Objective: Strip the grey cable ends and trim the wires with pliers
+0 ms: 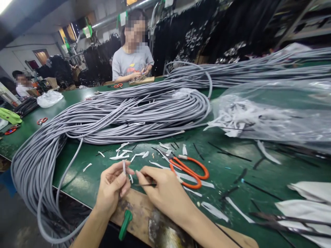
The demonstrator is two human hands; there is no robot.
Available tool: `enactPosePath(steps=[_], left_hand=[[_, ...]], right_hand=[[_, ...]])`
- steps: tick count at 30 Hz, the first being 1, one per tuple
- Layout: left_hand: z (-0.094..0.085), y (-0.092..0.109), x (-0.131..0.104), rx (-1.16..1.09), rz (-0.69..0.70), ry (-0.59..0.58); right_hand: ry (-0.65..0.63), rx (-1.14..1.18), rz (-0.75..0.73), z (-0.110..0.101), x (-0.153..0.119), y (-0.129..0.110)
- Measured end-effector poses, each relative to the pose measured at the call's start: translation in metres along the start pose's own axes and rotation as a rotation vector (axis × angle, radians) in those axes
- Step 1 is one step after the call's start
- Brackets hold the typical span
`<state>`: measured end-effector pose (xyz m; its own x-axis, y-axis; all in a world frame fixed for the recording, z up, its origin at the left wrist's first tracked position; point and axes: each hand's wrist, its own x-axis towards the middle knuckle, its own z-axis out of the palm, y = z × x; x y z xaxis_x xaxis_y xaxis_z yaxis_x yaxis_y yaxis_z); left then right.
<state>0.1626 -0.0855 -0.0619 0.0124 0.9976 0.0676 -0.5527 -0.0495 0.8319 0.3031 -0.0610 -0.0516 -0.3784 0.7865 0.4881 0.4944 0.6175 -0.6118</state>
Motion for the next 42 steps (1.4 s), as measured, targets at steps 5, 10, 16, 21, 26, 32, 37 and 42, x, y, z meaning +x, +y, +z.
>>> enactPosePath(steps=[5, 10, 16, 21, 26, 32, 37, 42], left_hand=[[0.006, 0.001, -0.001, 0.123, -0.011, 0.075], [0.01, -0.001, -0.004, 0.323, 0.044, 0.083], [0.009, -0.003, -0.008, 0.424, 0.033, 0.037], [0.006, -0.006, -0.01, 0.572, 0.093, 0.016], [0.006, -0.005, -0.011, 0.576, 0.079, 0.031], [0.006, -0.003, -0.011, 0.619, 0.089, 0.018], [0.008, 0.0, -0.01, 0.716, 0.123, -0.014], [0.014, 0.002, -0.02, 0.975, 0.184, -0.236]], right_hand=[[0.05, 0.077, 0.115, -0.01, 0.002, -0.006], [0.008, 0.035, -0.022, -0.009, -0.001, -0.019], [0.059, -0.002, -0.061, -0.009, -0.002, -0.021], [0.082, 0.029, -0.011, -0.007, -0.003, -0.019], [0.075, 0.089, 0.022, -0.007, -0.004, -0.019], [-0.002, 0.096, 0.104, -0.008, -0.006, -0.017], [0.028, 0.102, 0.132, -0.005, -0.007, -0.019], [0.301, 0.147, 0.306, -0.015, 0.0, -0.01]])
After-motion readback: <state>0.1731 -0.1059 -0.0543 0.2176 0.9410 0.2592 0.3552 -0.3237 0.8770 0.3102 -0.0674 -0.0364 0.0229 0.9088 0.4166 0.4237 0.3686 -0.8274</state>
